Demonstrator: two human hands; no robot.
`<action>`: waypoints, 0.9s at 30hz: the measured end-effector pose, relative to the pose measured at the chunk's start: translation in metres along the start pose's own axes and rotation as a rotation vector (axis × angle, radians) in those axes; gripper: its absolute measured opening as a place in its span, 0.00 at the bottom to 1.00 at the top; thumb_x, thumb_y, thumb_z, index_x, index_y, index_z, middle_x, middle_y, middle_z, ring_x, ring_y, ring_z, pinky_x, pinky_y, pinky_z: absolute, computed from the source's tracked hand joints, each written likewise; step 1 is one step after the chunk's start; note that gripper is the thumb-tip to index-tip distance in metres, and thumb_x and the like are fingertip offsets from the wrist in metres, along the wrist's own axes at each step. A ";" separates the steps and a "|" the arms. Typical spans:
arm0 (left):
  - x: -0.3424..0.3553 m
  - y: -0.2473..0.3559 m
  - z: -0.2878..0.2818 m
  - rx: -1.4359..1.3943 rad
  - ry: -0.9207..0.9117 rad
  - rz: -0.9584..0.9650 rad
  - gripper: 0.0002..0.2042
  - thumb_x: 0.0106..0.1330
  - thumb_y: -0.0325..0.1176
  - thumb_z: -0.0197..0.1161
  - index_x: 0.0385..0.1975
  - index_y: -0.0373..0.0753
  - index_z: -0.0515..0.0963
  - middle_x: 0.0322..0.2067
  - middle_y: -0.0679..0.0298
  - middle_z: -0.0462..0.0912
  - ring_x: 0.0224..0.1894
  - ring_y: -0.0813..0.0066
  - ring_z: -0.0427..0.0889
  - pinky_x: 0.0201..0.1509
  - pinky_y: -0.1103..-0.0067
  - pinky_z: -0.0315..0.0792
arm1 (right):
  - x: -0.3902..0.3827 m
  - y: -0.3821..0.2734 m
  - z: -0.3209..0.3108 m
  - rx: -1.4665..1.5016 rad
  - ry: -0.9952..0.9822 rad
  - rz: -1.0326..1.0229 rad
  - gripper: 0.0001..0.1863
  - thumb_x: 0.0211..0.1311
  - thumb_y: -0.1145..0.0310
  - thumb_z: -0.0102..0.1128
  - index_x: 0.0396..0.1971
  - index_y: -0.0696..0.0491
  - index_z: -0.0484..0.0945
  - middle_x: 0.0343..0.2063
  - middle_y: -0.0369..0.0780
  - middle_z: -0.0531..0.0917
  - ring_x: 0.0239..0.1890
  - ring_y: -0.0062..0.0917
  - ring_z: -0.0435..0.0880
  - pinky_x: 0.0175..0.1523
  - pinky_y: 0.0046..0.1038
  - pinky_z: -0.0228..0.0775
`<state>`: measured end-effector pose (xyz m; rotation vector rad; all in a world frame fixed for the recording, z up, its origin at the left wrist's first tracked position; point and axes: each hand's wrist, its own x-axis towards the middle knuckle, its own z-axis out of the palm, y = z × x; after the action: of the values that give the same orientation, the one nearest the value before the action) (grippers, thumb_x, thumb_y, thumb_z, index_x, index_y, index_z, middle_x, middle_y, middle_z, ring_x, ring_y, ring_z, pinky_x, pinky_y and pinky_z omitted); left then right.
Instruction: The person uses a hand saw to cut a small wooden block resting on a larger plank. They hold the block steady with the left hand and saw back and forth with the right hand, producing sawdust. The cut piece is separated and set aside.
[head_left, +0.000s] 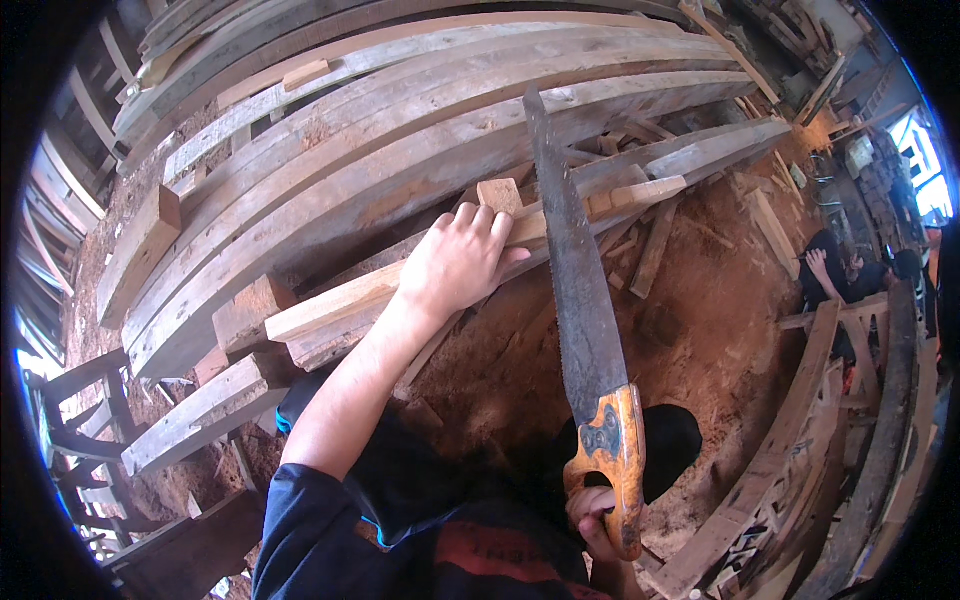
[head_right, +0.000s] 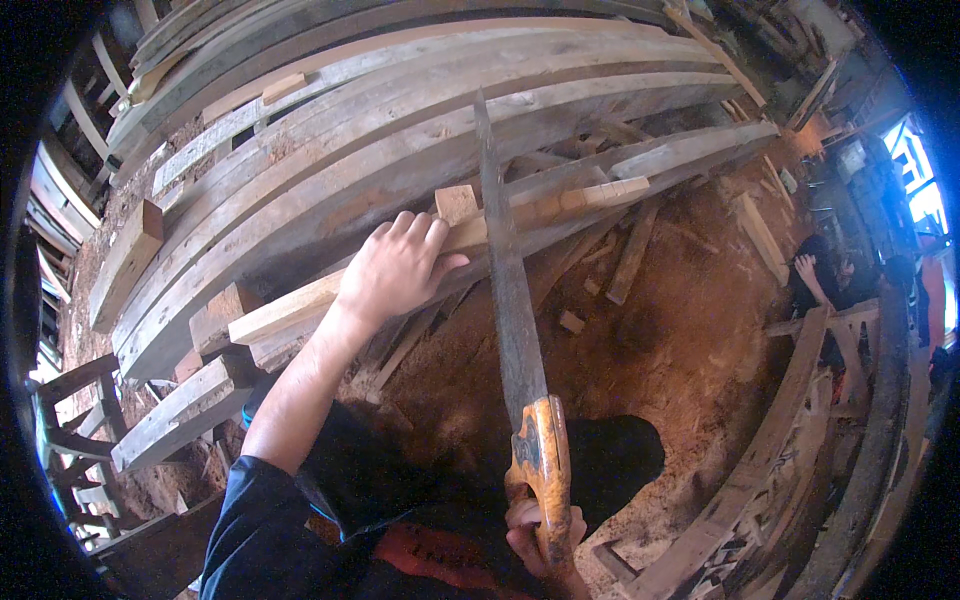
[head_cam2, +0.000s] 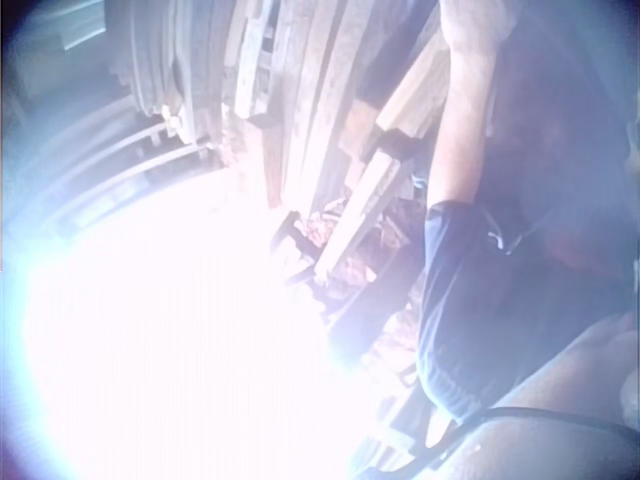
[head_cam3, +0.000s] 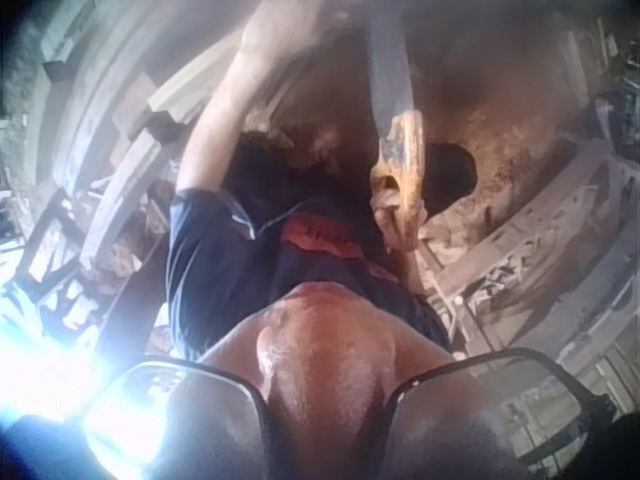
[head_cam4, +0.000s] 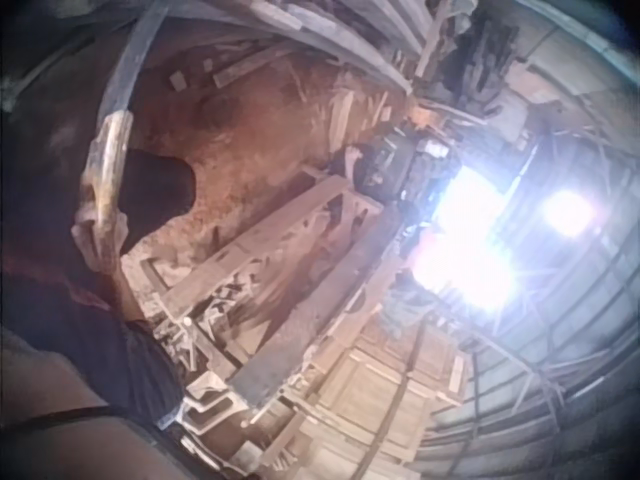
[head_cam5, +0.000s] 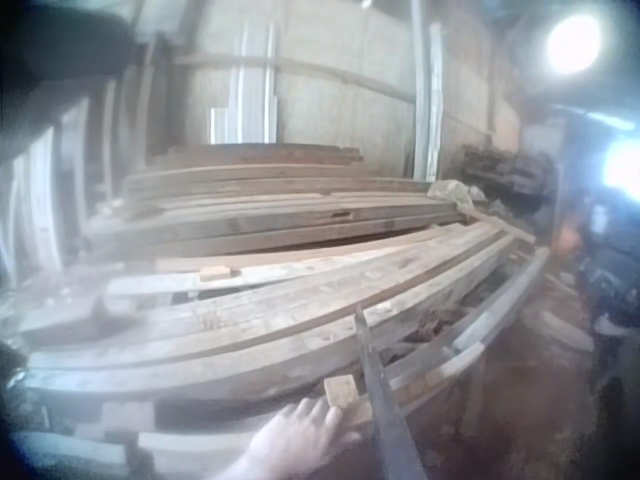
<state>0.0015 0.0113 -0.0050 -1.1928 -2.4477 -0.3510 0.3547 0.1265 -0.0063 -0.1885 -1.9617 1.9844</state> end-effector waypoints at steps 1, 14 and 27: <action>0.000 0.001 0.002 0.002 -0.013 -0.008 0.22 0.70 0.52 0.52 0.36 0.34 0.72 0.30 0.56 0.79 0.38 0.62 0.80 0.38 0.71 0.77 | 0.001 0.000 0.002 0.034 0.003 -0.002 0.09 0.60 0.70 0.65 0.34 0.59 0.75 0.21 0.40 0.81 0.23 0.24 0.80 0.31 0.25 0.71; -0.003 0.005 0.005 -0.050 -0.040 -0.033 0.19 0.70 0.46 0.54 0.38 0.31 0.72 0.33 0.52 0.79 0.38 0.56 0.81 0.39 0.68 0.79 | 0.092 0.008 0.011 -0.192 0.009 0.004 0.08 0.54 0.71 0.70 0.28 0.55 0.78 0.18 0.37 0.81 0.18 0.24 0.80 0.26 0.25 0.71; -0.003 0.012 0.000 -0.069 -0.107 -0.034 0.20 0.68 0.48 0.56 0.37 0.32 0.70 0.31 0.53 0.78 0.39 0.58 0.80 0.39 0.68 0.78 | 0.085 0.020 0.022 0.029 -0.044 -0.139 0.11 0.58 0.74 0.67 0.34 0.58 0.72 0.16 0.38 0.77 0.19 0.23 0.78 0.26 0.24 0.69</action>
<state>0.0128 0.0170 -0.0057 -1.2292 -2.5695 -0.3934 0.2650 0.1338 -0.0126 -0.0012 -1.9158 1.9423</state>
